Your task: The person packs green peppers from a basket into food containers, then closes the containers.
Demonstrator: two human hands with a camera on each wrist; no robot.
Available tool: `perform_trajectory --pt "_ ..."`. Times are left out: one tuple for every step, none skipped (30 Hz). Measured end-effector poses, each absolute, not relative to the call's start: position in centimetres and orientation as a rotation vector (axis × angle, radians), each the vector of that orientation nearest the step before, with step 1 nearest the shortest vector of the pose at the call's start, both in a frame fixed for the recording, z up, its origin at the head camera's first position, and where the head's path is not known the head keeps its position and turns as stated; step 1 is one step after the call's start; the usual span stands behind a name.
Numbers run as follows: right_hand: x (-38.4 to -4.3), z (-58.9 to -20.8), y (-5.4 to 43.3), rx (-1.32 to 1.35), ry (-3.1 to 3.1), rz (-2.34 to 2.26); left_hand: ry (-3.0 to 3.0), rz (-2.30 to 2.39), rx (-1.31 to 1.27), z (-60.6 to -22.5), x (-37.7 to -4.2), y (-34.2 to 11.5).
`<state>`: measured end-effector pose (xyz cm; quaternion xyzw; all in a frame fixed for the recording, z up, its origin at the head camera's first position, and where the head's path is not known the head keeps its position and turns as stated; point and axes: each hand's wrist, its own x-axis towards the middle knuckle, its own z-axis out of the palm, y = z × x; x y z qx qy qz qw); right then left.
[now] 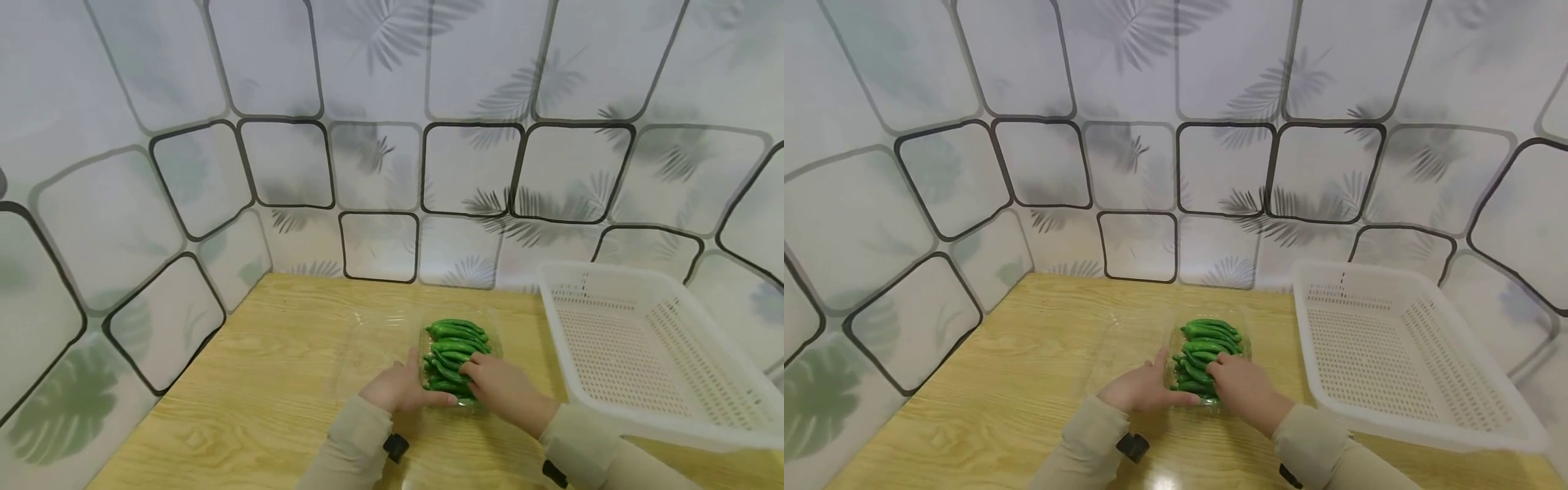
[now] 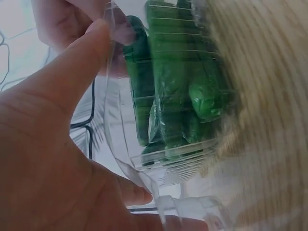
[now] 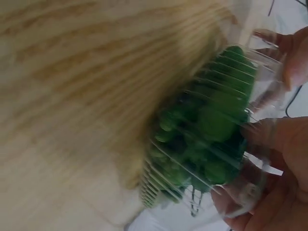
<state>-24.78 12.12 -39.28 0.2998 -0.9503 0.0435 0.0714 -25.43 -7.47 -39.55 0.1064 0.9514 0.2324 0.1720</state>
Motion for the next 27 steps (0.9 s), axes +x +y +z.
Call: perform_trajectory --pt "-24.8 -39.4 12.1 0.896 -2.862 0.142 2.702 0.660 0.306 -39.5 -25.4 -7.4" --pt "-24.8 -39.5 12.1 0.893 -2.864 0.148 2.702 0.664 0.306 -39.5 -25.4 -7.4" --pt "-24.8 -39.6 12.1 0.898 -2.861 0.154 2.702 0.672 0.309 -39.5 -25.4 -7.5" --pt "-24.8 -39.7 12.1 0.915 -2.851 0.161 2.701 0.676 0.312 -39.6 -25.4 -7.6" --pt "-24.8 -39.7 12.1 0.929 -2.844 0.164 2.703 0.673 0.319 -39.6 -25.4 -7.7" --pt "-24.8 -39.7 12.2 0.948 -2.829 0.174 2.700 0.672 0.328 -39.7 -25.5 -7.8" --pt "-24.7 -39.7 12.3 0.967 -2.816 0.186 2.700 0.660 0.336 -39.7 -25.5 -8.0" --pt "-24.6 -39.7 12.4 0.983 -2.807 0.211 2.696 0.643 0.345 -39.8 -25.6 -8.3" --pt "-24.6 -39.6 12.6 0.994 -2.807 0.243 2.691 0.623 0.356 -39.7 -25.7 -8.4" --pt "-24.5 -39.5 12.8 0.995 -2.807 0.265 2.683 0.596 0.371 -39.7 -25.8 -8.7" --pt "-24.3 -39.3 13.1 0.982 -2.816 0.289 2.674 0.573 0.385 -39.7 -25.9 -8.9" --pt "-24.2 -39.2 13.4 0.967 -2.828 0.322 2.665 0.553 0.402 -39.6 -26.1 -9.1" --pt "-24.1 -39.1 13.8 0.952 -2.835 0.338 2.655 0.532 0.420 -39.5 -26.2 -9.3" --pt "-24.0 -39.0 14.1 0.944 -2.841 0.354 2.645 0.524 0.443 -39.4 -26.3 -9.6" --pt "-23.9 -39.0 14.5 0.943 -2.851 0.356 2.637 0.513 0.467 -39.3 -26.5 -9.8" --pt "-23.8 -39.0 14.8 0.948 -2.860 0.354 2.632 0.498 0.496 -39.2 -26.7 -10.0" --pt "-23.7 -39.0 15.0 0.962 -2.874 0.365 2.628 0.490 0.525 -39.2 -26.9 -10.3" --pt "-23.5 -39.0 15.2 0.987 -2.883 0.372 2.618 0.492 0.555 -39.2 -27.1 -10.5" --pt "-23.2 -39.1 15.4 1.011 -2.891 0.380 2.608 0.498 0.587 -39.3 -27.3 -10.7" --pt "-22.9 -39.1 15.4 1.032 -2.900 0.390 2.600 0.511 0.619 -39.4 -27.5 -11.0" --pt "-22.5 -39.1 15.4 1.048 -2.911 0.399 2.594 0.516 0.651 -39.5 -27.8 -11.2" --pt "-22.1 -39.1 15.4 1.057 -2.928 0.407 2.589 0.528 0.679 -39.6 -28.0 -11.4" --pt "-21.8 -39.1 15.2 1.067 -2.932 0.413 2.585 0.540 0.703 -39.8 -28.3 -11.7" --pt "-21.4 -39.1 15.0 1.068 -2.941 0.420 2.588 0.549 0.723 -40.0 -28.5 -11.9" --pt "-20.9 -39.1 14.8 1.068 -2.946 0.422 2.603 0.542 0.746 -40.1 -28.8 -12.1" --pt "-20.5 -39.1 14.6 1.072 -2.950 0.425 2.625 0.521 0.764 -40.1 -29.0 -12.3" --pt "-20.1 -39.0 14.2 1.077 -2.964 0.431 2.657 0.482 0.781 -40.2 -29.2 -12.4"
